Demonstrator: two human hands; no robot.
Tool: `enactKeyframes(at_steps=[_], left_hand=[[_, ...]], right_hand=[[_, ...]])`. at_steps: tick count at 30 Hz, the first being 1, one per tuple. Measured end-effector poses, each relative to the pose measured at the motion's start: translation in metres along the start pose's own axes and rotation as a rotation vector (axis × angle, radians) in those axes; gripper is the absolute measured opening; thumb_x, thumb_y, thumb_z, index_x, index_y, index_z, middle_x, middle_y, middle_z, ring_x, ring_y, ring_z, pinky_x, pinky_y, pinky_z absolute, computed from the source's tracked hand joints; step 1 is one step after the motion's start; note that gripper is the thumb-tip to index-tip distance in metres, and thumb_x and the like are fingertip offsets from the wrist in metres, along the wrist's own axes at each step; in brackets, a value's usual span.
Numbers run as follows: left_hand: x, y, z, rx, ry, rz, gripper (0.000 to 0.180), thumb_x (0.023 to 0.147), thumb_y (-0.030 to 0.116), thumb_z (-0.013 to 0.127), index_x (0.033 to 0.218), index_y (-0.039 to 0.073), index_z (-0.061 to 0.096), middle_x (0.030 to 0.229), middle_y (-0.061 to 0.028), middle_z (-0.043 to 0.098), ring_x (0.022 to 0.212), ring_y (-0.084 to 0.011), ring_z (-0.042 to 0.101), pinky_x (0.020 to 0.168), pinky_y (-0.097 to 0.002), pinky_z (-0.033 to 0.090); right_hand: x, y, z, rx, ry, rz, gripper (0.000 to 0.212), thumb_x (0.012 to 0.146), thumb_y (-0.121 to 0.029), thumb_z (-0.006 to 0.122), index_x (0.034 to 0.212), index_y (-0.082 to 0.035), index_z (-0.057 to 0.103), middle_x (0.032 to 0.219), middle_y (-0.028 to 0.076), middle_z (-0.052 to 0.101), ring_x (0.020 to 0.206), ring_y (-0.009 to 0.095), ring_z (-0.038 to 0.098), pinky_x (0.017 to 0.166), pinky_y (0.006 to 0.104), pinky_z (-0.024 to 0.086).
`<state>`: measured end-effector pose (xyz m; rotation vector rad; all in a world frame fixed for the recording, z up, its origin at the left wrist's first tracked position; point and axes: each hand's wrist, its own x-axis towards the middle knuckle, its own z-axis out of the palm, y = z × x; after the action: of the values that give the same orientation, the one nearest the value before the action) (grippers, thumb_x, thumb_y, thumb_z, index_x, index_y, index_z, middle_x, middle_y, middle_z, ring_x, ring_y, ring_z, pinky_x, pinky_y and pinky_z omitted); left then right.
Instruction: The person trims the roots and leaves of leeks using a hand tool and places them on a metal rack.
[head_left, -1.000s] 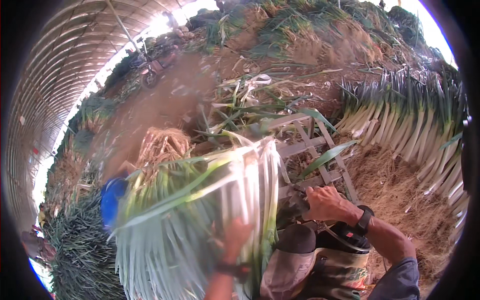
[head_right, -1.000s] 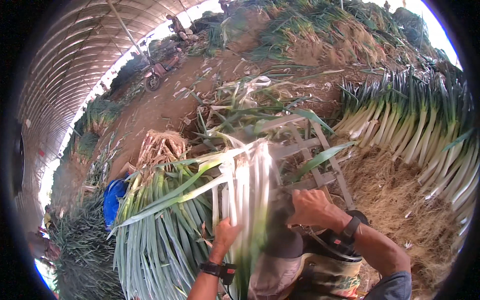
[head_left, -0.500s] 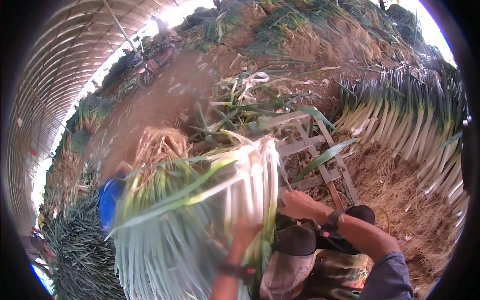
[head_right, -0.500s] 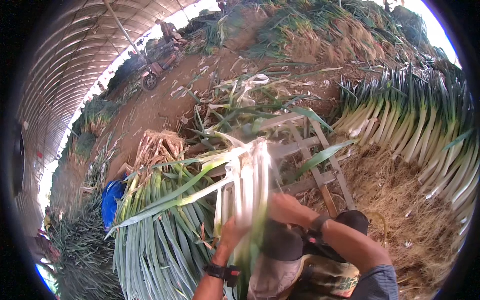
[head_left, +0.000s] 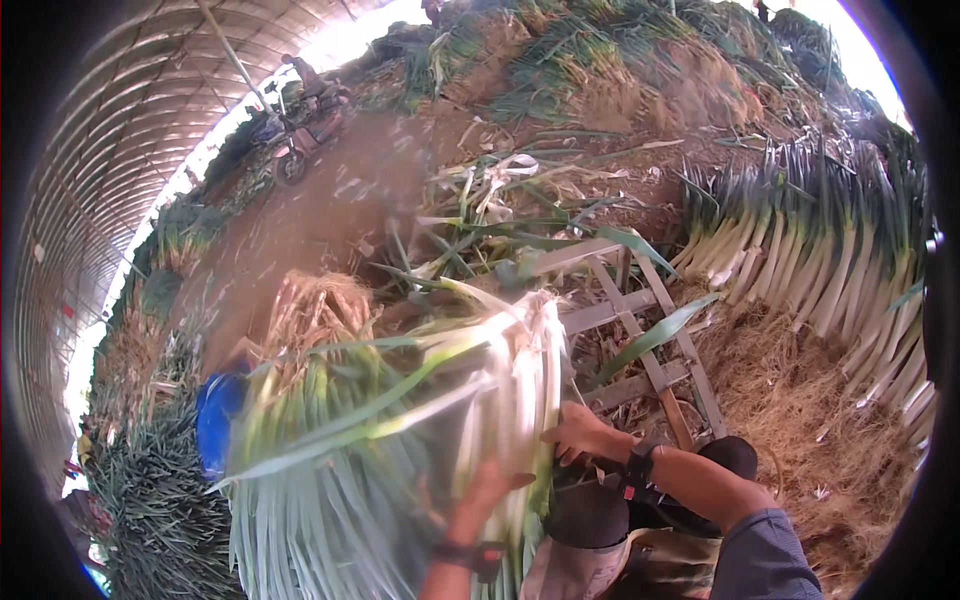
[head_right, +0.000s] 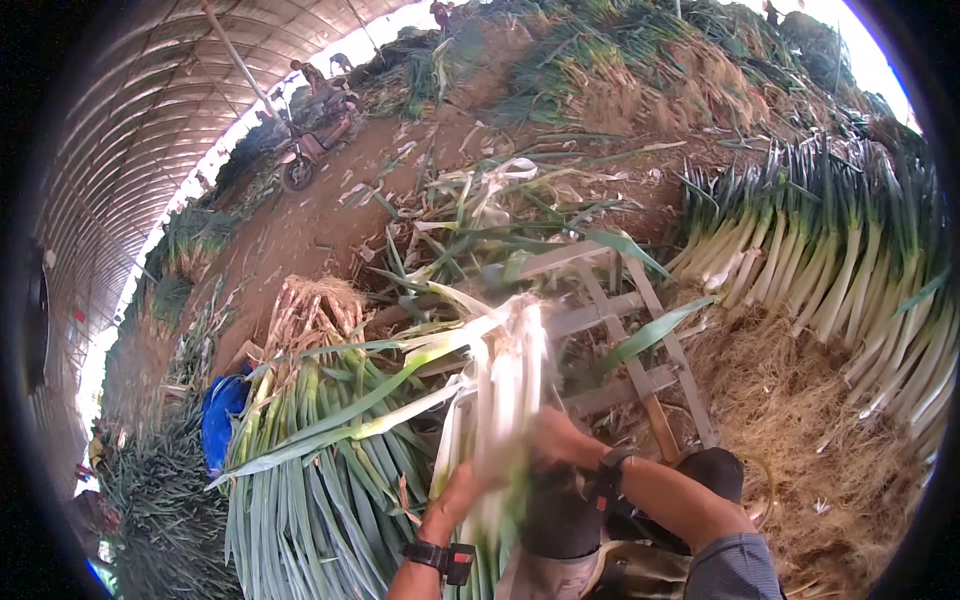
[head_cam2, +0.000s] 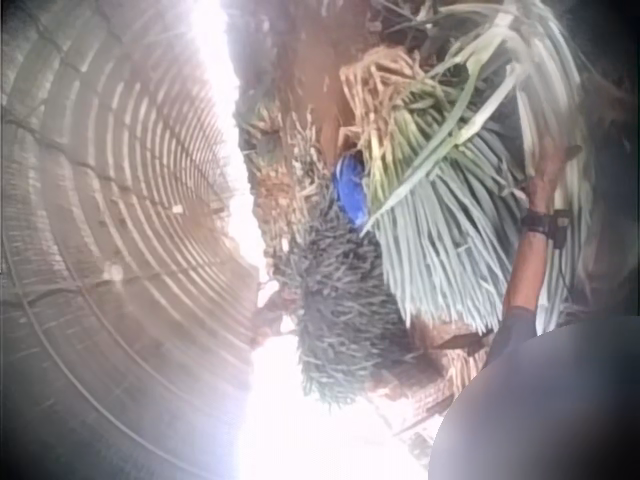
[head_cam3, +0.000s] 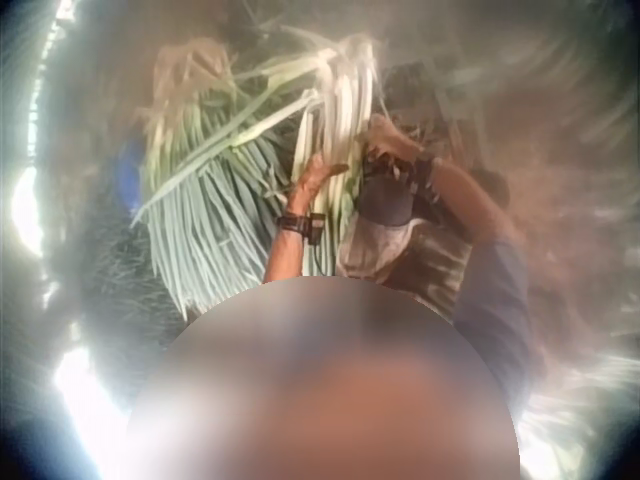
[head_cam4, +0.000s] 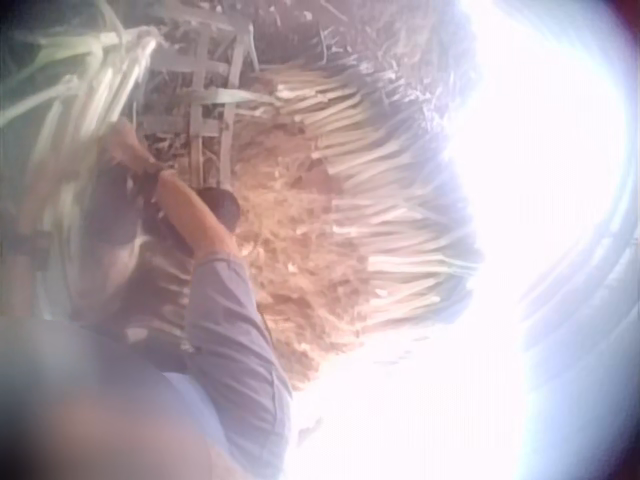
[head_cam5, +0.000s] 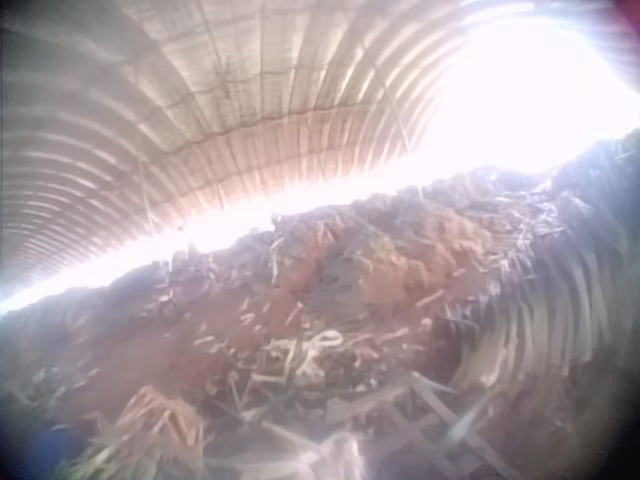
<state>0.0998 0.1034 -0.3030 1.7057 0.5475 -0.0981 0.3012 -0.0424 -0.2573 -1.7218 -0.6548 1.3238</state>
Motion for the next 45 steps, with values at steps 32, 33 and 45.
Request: enactKeyframes(at_steps=[32, 33, 45], left_hand=[[-0.113, 0.146, -0.048, 0.156, 0.102, 0.027, 0.029, 0.087, 0.016, 0.070, 0.108, -0.004, 0.071, 0.093, -0.0105, 0.075, 0.091, -0.0161, 0.069, 0.082, -0.0287, 0.055], [-0.125, 0.142, -0.056, 0.151, 0.098, 0.002, 0.030, 0.085, 0.013, 0.071, 0.109, -0.005, 0.070, 0.094, -0.0109, 0.074, 0.092, -0.0167, 0.070, 0.082, -0.0293, 0.055], [-0.229, 0.148, -0.080, -0.072, -0.093, 0.058, 0.069, 0.077, 0.022, 0.086, 0.135, 0.001, 0.055, 0.123, -0.0134, 0.066, 0.107, -0.0240, 0.065, 0.085, -0.0404, 0.056]], right_hand=[[-0.091, -0.107, 0.006, -0.215, -0.331, -0.623, 0.046, 0.095, -0.042, 0.061, 0.110, 0.001, 0.065, 0.080, 0.009, 0.069, 0.065, 0.015, 0.066, 0.055, 0.0304, 0.056], [-0.096, -0.112, -0.006, -0.201, -0.162, -0.738, 0.046, 0.095, -0.044, 0.061, 0.112, 0.000, 0.065, 0.080, 0.009, 0.069, 0.065, 0.014, 0.066, 0.055, 0.0300, 0.056], [-0.042, -0.152, -0.068, 0.427, 0.370, -0.988, 0.068, 0.101, -0.051, 0.048, 0.145, 0.000, 0.043, 0.137, 0.014, 0.054, 0.120, 0.021, 0.055, 0.106, 0.0355, 0.042]])
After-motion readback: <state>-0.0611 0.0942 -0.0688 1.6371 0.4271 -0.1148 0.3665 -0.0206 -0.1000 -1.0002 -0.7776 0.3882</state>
